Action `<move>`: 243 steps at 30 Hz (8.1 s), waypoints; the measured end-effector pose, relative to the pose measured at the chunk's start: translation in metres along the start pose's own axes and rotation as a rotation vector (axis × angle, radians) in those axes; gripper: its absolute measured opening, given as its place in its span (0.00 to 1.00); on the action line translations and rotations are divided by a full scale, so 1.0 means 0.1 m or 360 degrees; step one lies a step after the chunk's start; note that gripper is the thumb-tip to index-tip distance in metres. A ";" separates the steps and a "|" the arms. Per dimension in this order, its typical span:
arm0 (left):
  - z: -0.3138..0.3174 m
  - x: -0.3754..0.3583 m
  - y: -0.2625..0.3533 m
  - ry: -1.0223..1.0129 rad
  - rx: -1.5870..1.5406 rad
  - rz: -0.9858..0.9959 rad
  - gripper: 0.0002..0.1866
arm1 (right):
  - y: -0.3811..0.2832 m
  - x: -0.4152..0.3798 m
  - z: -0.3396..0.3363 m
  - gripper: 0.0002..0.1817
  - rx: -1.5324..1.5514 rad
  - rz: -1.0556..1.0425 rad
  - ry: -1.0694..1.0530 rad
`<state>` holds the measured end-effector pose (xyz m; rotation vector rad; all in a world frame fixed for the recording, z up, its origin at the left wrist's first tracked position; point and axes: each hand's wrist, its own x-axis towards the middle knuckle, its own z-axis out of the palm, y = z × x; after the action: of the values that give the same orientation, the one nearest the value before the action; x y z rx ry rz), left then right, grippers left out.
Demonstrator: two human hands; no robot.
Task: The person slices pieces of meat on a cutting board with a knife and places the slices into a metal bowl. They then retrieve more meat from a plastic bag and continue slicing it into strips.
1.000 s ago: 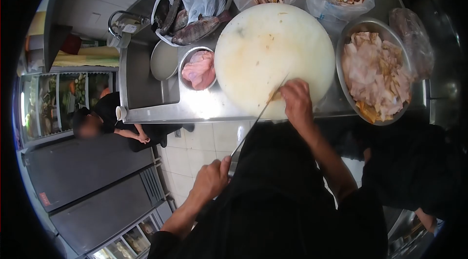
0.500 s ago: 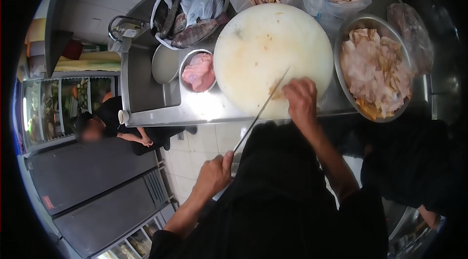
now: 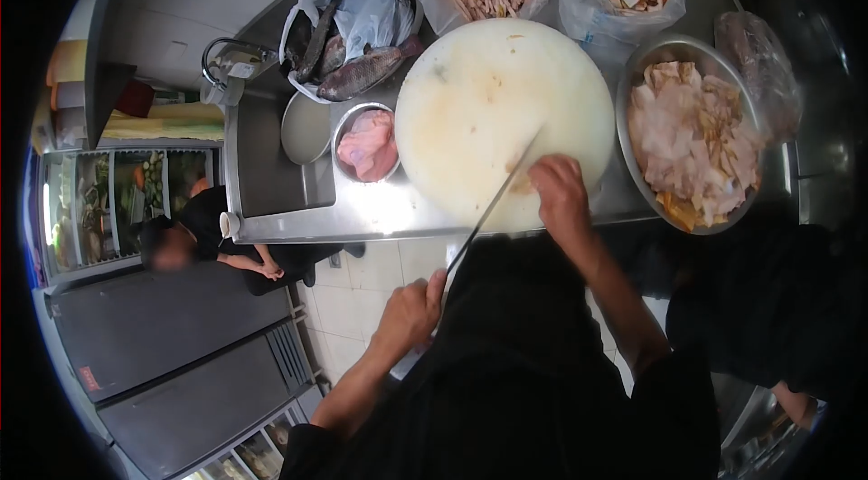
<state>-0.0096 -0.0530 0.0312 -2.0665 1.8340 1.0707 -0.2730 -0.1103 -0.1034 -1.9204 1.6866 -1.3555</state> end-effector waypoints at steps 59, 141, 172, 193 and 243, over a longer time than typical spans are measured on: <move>0.08 -0.18 0.20 -0.0063 -0.0133 0.0029 0.37 | 0.21 -0.02 -0.19 0.11 0.0095 0.0019 -0.0007; 0.10 -0.33 -0.55 0.0215 -0.0429 -0.0284 0.41 | 0.06 0.77 0.63 0.20 0.0024 -0.0665 -0.0445; -0.03 -0.26 -0.35 -0.0063 -0.0173 -0.0371 0.37 | 0.04 0.63 0.63 0.07 0.0180 -0.0433 -0.0362; -0.16 -0.31 -0.22 -0.0036 -0.0327 -0.0384 0.39 | 0.06 0.60 0.16 0.11 0.0013 -0.0237 -0.0883; -0.12 -0.32 -0.32 -0.0024 -0.0386 -0.0426 0.40 | 0.02 0.77 0.18 0.13 0.0098 -0.0504 -0.1086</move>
<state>0.0250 -0.0269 0.0492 -2.3464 1.4255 1.2788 -0.2691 -0.1854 -0.0782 -2.3155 1.0335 -0.6768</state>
